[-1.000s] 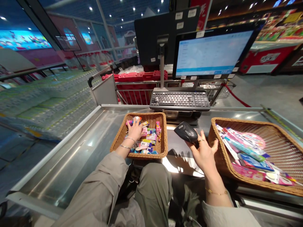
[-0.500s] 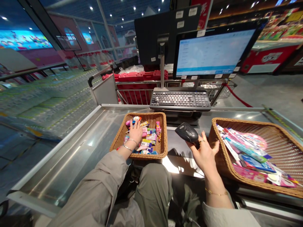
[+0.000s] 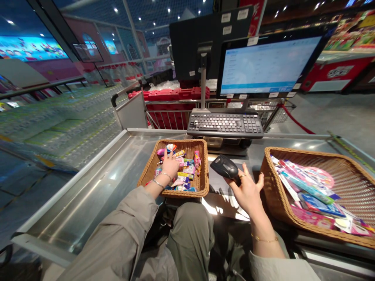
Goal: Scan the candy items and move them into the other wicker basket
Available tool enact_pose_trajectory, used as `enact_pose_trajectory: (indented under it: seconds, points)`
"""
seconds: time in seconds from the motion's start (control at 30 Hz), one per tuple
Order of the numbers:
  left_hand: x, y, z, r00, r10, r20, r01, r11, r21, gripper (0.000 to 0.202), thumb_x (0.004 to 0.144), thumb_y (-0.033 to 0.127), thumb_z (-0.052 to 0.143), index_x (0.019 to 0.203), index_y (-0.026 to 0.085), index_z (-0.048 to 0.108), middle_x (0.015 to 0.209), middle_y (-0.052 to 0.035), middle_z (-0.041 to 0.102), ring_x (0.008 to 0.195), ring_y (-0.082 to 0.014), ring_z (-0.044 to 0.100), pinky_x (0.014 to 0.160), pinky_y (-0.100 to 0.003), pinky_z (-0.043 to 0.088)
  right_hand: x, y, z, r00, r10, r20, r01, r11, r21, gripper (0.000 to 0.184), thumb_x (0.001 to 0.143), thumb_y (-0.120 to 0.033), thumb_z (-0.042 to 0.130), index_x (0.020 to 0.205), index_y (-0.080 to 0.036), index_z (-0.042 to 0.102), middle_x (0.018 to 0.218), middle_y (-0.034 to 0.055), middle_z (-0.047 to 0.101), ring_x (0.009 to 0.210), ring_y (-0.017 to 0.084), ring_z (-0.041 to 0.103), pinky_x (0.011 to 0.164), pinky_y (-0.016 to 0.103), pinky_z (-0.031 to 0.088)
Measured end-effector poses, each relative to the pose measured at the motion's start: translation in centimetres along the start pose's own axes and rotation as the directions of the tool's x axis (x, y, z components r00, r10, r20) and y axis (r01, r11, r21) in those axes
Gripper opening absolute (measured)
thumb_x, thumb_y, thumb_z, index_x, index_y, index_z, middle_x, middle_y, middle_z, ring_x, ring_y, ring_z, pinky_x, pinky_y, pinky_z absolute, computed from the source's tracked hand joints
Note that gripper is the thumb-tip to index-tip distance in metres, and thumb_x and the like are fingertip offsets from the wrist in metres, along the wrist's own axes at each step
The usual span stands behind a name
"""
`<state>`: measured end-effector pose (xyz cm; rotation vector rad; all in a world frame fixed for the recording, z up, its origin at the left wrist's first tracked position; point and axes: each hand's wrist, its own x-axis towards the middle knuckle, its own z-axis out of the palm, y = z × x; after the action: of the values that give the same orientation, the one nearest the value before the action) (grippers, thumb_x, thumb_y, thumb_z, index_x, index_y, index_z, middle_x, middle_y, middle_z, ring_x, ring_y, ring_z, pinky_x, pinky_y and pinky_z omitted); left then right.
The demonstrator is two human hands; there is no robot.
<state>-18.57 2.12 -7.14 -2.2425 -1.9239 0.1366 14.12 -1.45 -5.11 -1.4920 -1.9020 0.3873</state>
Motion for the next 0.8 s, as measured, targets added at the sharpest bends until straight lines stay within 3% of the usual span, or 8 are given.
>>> enact_pose_trajectory:
  seconds: [0.13, 0.23, 0.33, 0.57, 0.8]
  points:
    - [0.3, 0.7, 0.1, 0.994, 0.091, 0.066, -0.095, 0.994, 0.049, 0.023, 0.085, 0.007, 0.053, 0.081, 0.019, 0.073, 0.097, -0.0095, 0.077, 0.12, -0.0291, 0.059, 0.121, -0.065, 0.009, 0.0, -0.1, 0.2, 1.0, -0.001, 0.005, 0.001, 1.0, 0.003, 0.041, 0.091, -0.047, 0.039, 0.115, -0.023, 0.062, 0.127, 0.0111, 0.069, 0.143, 0.035, 0.042, 0.113, 0.075, -0.001]
    - [0.0, 0.6, 0.3, 0.984, 0.141, 0.11, -0.147, 0.988, 0.05, 0.012, 0.082, 0.012, 0.062, 0.082, 0.018, 0.072, 0.097, -0.0101, 0.077, 0.111, -0.0275, 0.065, 0.122, -0.062, 0.015, 0.0, 0.0, 0.4, 1.0, -0.007, -0.014, 0.007, 1.0, 0.01, 0.042, 0.091, -0.049, 0.039, 0.115, -0.023, 0.062, 0.127, 0.0123, 0.069, 0.144, 0.035, 0.041, 0.113, 0.076, 0.0]
    - [-0.7, 0.0, 0.3, 0.984, 0.134, 0.115, -0.142, 0.988, 0.062, 0.01, 0.082, 0.017, 0.066, 0.091, 0.017, 0.071, 0.108, -0.0125, 0.075, 0.124, -0.0324, 0.059, 0.12, -0.068, 0.012, 0.0, 0.1, 0.5, 0.999, -0.012, -0.036, 0.012, 1.0, 0.014, 0.043, 0.091, -0.051, 0.039, 0.114, -0.023, 0.062, 0.127, 0.0135, 0.069, 0.144, 0.034, 0.041, 0.113, 0.076, 0.001]
    - [-1.7, -0.4, -0.1, 0.984, 0.135, 0.118, -0.147, 0.984, 0.097, 0.05, 0.078, 0.035, 0.073, 0.125, 0.02, 0.062, 0.136, -0.0149, 0.064, 0.137, -0.0373, 0.047, 0.118, -0.072, 0.002, 0.1, -0.1, 0.7, 0.999, -0.004, -0.034, 0.004, 1.0, -0.005, 0.043, 0.091, -0.052, 0.039, 0.112, -0.023, 0.063, 0.125, 0.014, 0.07, 0.144, 0.033, 0.042, 0.114, 0.075, 0.0]
    - [-1.9, 0.4, 0.1, 0.976, 0.166, 0.139, -0.181, 0.978, 0.102, 0.053, 0.079, 0.037, 0.068, 0.127, 0.017, 0.063, 0.146, -0.0181, 0.054, 0.141, -0.0388, 0.042, 0.118, -0.071, 0.002, 0.0, 0.3, 0.8, 0.998, -0.018, -0.053, 0.019, 1.0, 0.005, 0.044, 0.091, -0.052, 0.038, 0.112, -0.023, 0.063, 0.124, 0.0142, 0.07, 0.142, 0.035, 0.043, 0.112, 0.077, 0.003]
